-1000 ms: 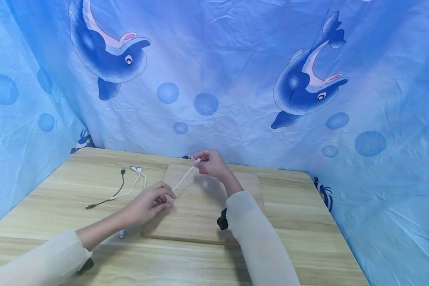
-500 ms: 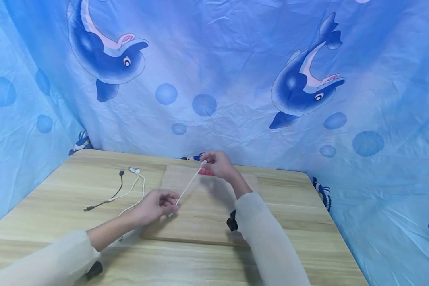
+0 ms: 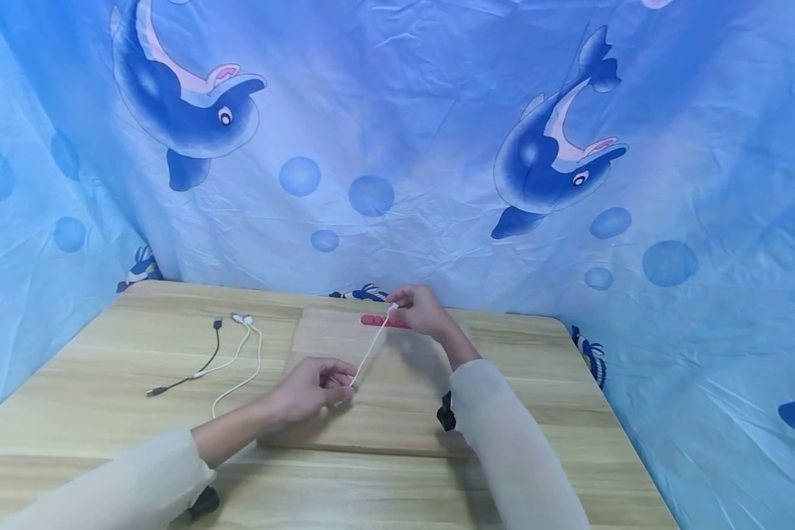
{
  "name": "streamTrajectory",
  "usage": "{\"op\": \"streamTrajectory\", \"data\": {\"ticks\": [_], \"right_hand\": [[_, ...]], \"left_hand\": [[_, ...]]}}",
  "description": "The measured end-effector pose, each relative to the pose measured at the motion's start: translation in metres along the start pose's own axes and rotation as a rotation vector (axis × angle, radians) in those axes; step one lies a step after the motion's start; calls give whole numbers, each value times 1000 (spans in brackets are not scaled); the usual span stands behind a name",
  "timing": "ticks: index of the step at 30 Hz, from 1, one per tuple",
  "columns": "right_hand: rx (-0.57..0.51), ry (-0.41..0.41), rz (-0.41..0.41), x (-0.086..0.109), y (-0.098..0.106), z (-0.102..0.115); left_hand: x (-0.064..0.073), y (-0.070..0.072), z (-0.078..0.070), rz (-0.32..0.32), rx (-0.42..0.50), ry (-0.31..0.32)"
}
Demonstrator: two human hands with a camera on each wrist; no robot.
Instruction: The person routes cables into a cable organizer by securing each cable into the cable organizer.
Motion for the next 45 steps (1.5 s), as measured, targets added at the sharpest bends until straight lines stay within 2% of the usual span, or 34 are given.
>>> {"op": "streamTrajectory", "data": {"ticks": [5, 12, 20, 28, 37, 45], "right_hand": [[10, -19, -10, 1, 7, -9], [-10, -49, -34, 1, 16, -26], [31, -83, -75, 0, 19, -41], [127, -116, -133, 0, 24, -55], [147, -157, -176, -5, 27, -77], [150, -173, -192, -9, 27, -86]], "left_hand": [[-5, -10, -2, 17, 23, 28], [-16, -27, -2, 46, 137, 71], [-31, -46, -12, 35, 80, 77], [-46, -59, -16, -12, 105, 105], [-60, -66, -14, -68, 73, 102], [-65, -68, -11, -80, 76, 126]]}}
Point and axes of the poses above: each hand's wrist, its own x-axis away from the middle knuckle, its own y-axis out of the back of the hand, z = x × y, the point moved 9 cm from there along -x, towards the middle knuckle, and after that the axes turned 5 degrees about z, right-handed, at the moved point
